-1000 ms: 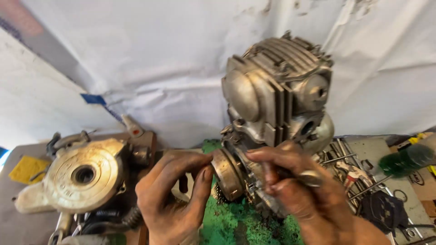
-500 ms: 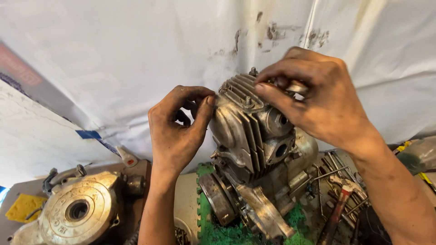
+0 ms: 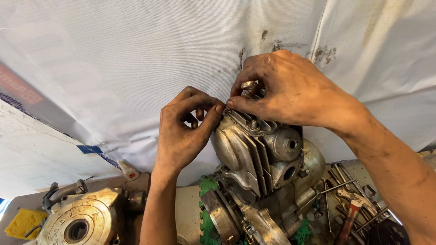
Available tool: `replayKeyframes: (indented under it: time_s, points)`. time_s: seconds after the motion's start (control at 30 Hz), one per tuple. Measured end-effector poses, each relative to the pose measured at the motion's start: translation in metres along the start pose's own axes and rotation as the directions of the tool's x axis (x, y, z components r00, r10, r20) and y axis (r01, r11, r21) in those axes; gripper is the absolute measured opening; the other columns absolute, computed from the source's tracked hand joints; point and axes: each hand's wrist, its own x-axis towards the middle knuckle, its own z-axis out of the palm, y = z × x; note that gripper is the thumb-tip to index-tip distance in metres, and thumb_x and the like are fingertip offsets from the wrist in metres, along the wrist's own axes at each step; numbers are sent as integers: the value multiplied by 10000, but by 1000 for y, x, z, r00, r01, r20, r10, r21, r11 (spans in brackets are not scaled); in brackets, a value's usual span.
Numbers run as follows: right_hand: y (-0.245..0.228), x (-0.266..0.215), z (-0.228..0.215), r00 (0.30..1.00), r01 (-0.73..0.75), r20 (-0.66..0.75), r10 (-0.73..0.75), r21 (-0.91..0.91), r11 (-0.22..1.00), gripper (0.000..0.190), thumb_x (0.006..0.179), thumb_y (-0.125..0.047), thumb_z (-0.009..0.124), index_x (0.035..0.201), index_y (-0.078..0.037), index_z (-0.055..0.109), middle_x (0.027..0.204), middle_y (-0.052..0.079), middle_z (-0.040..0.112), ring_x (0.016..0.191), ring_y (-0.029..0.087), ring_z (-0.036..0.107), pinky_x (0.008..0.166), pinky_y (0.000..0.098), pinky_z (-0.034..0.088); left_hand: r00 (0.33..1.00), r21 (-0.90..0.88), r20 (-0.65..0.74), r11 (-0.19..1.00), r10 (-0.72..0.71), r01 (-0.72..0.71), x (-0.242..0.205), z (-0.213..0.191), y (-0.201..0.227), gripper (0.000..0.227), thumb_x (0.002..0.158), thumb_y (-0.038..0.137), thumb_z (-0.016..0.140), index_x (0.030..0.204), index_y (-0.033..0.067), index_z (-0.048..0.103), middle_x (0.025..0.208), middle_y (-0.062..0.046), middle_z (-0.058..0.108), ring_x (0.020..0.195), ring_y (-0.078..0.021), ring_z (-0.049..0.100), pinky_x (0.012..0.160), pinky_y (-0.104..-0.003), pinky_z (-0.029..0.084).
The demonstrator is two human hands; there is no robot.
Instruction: The person uses a wrench to loosen and remove bolts from the cylinder head of a motorcycle engine. They place the removed bolts into a small container on the workbench and continue to remove additional fasteners from the engine assembly.
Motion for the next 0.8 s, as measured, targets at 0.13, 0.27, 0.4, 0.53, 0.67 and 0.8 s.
replayKeyframes:
  time_s: [0.13,0.27,0.4,0.53,0.67,0.8]
  points:
    - [-3,6,3,999,-10,37,11,-32,999,433,834,-482,755,932,-63,799,910,93,782,775,265,747,776,443,576,999,-9,23,999,31,-30,0,-1,-7,110,902,91,729,979,62,802,896,-12,661,730,-61,541,538,-213,424]
    - [8,10,7,997,-40,61,40,-3,999,486,822,-527,721,966,-68,787,907,85,781,743,262,748,771,442,580,996,-37,19,996,87,-86,0,0,-11,108,908,68,711,988,55,783,923,-22,674,753,-75,563,566,-219,440]
    - [35,15,6,979,78,178,-99,119,990,560,895,-613,601,1041,-96,761,1000,85,768,867,252,756,777,423,632,991,-48,5,990,133,-132,6,0,-7,99,906,59,704,983,47,765,926,-43,704,784,-117,628,631,-256,482]
    - [32,13,7,977,65,191,-95,160,985,637,890,-674,549,1065,-98,758,1060,98,763,990,269,736,868,446,613,986,-39,-10,985,166,-166,7,0,-1,104,886,63,710,977,45,757,926,-57,734,812,-149,680,676,-283,497]
    - [50,13,16,975,81,203,-94,71,994,655,892,-725,582,1082,-137,801,1137,92,729,1085,295,682,943,493,550,988,-14,-2,988,154,-155,13,4,-6,87,868,59,703,938,37,749,907,-63,755,810,-165,708,689,-294,505]
    - [30,28,0,969,107,215,-120,71,992,721,852,-709,640,1125,-49,746,1107,125,705,1067,325,656,872,531,535,988,-4,-11,988,156,-156,20,2,-5,75,854,38,678,903,24,732,870,-64,747,770,-170,704,677,-297,506]
